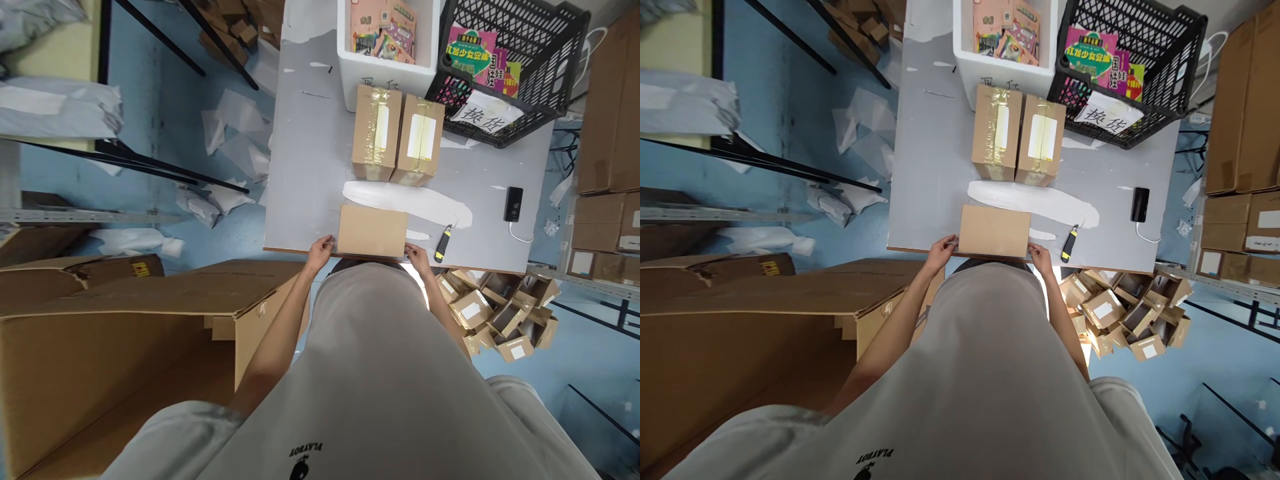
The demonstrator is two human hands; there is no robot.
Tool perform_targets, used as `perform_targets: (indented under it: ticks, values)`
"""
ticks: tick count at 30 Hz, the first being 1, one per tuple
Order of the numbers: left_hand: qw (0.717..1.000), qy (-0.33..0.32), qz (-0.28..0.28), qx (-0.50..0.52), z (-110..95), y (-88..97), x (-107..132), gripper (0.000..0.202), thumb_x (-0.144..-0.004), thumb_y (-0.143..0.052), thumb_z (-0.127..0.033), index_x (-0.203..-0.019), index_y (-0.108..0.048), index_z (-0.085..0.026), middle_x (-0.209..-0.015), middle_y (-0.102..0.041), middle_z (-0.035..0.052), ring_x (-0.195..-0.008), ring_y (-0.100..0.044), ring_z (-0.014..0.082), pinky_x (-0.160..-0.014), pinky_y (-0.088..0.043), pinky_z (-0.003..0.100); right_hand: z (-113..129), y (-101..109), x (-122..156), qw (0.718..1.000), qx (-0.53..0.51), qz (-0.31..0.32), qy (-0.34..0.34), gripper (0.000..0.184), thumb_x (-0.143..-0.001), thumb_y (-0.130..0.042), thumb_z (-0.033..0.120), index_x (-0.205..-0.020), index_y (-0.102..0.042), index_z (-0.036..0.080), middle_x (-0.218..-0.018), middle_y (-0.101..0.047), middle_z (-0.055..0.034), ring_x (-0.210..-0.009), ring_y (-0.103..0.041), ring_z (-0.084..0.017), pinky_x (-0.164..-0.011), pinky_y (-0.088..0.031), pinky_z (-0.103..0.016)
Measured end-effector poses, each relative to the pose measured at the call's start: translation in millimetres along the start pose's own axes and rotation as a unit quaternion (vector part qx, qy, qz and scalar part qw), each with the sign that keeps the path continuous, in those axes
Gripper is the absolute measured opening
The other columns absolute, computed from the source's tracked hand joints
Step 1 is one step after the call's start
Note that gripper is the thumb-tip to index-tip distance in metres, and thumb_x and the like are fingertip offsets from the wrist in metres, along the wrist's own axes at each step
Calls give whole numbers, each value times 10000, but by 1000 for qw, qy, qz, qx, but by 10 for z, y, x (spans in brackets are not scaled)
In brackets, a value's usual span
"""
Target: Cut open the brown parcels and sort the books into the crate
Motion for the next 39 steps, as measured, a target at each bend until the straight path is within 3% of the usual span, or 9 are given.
perform_targets:
  ticks: [3, 7, 11, 15, 21, 26, 33, 36, 39]
  values:
    - [1000, 6, 24, 1, 17, -76, 89, 474, -734, -808, -338, -1182, -843, -188, -1312, -809, 158, -1143, -789, 323, -1108, -636, 503, -24, -60, 85, 1000, -1, 18, 8, 551, -820, -718, 582, -1187, -872, 202, -1223, -874, -108, -1077, -795, -307, -1094, -628, -525]
    - [999, 0, 38, 2, -44, -186, 183, 499, -670, -815, -256, -1162, -848, -182, -1267, -793, 126, -1184, -765, 323, -1123, -636, 494, 2, -118, 135, 1000, -10, 25, 12, 613, -742, -799, 604, -1202, -880, 206, -1231, -856, -94, -1029, -794, -313, -1065, -649, -538]
    - [999, -15, 38, 2, -174, -180, 232, 464, -736, -849, -344, -1174, -847, -193, -1373, -746, 137, -1313, -721, 333, -1152, -622, 472, 153, -61, 128, 999, -14, 6, 34, 662, -714, -864, 722, -1142, -892, 219, -1242, -816, -114, -1125, -760, -331, -1138, -612, -538]
    - [997, -81, 0, 12, -517, -62, 257, 544, -886, -842, -548, -1288, -836, -183, -1531, -677, 171, -1501, -623, 353, -1257, -549, 459, 478, 76, 108, 996, -18, -37, 83, 684, -769, -813, 858, -1013, -894, 224, -1148, -786, -127, -1130, -729, -323, -1088, -622, -486]
    - [991, -105, -80, 14, -962, 99, 249, 578, -987, -753, -651, -1269, -875, -162, -1404, -807, 132, -1406, -703, 365, -1206, -595, 453, 836, 140, 60, 992, 49, -59, 102, 675, -906, -687, 889, -696, -815, 260, -776, -715, -60, -930, -693, -275, -913, -599, -400]
    - [995, -54, -79, -3, -837, 62, 209, 513, -945, -792, -594, -1158, -900, -140, -1296, -856, 121, -1305, -764, 383, -1161, -620, 446, 791, 67, 34, 992, 70, -59, 82, 690, -921, -644, 883, -668, -802, 260, -705, -712, -61, -900, -704, -290, -860, -579, -404]
    - [996, -53, -60, 30, -550, 63, 134, 613, -1024, -645, -696, -1170, -875, -146, -1263, -864, 124, -1279, -779, 358, -1145, -624, 460, 524, 107, -31, 998, 9, -28, 60, 729, -945, -586, 898, -854, -841, 221, -1040, -856, -127, -974, -790, -298, -931, -643, -432]
    - [998, -31, -54, 33, -339, 92, 74, 524, -1042, -621, -540, -1287, -844, -133, -1348, -837, 161, -1305, -773, 350, -1194, -594, 493, 307, 142, -28, 999, 12, -20, 28, 710, -962, -556, 836, -1064, -859, 201, -1176, -857, -152, -947, -809, -282, -939, -667, -452]
    - [999, -14, -43, -4, -150, 65, 50, 538, -876, -732, -290, -1392, -809, -156, -1453, -792, 173, -1344, -755, 358, -1221, -575, 524, 173, 111, 31, 998, 48, -12, 32, 577, -884, -722, 663, -1188, -866, 193, -1178, -864, -135, -938, -798, -276, -996, -659, -481]
Point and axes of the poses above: each hand's wrist, its own x-axis away from the middle knuckle, its own y-axis out of the back of the hand, z = x × y, the point moved 6 cm from there along -x, towards the middle knuckle
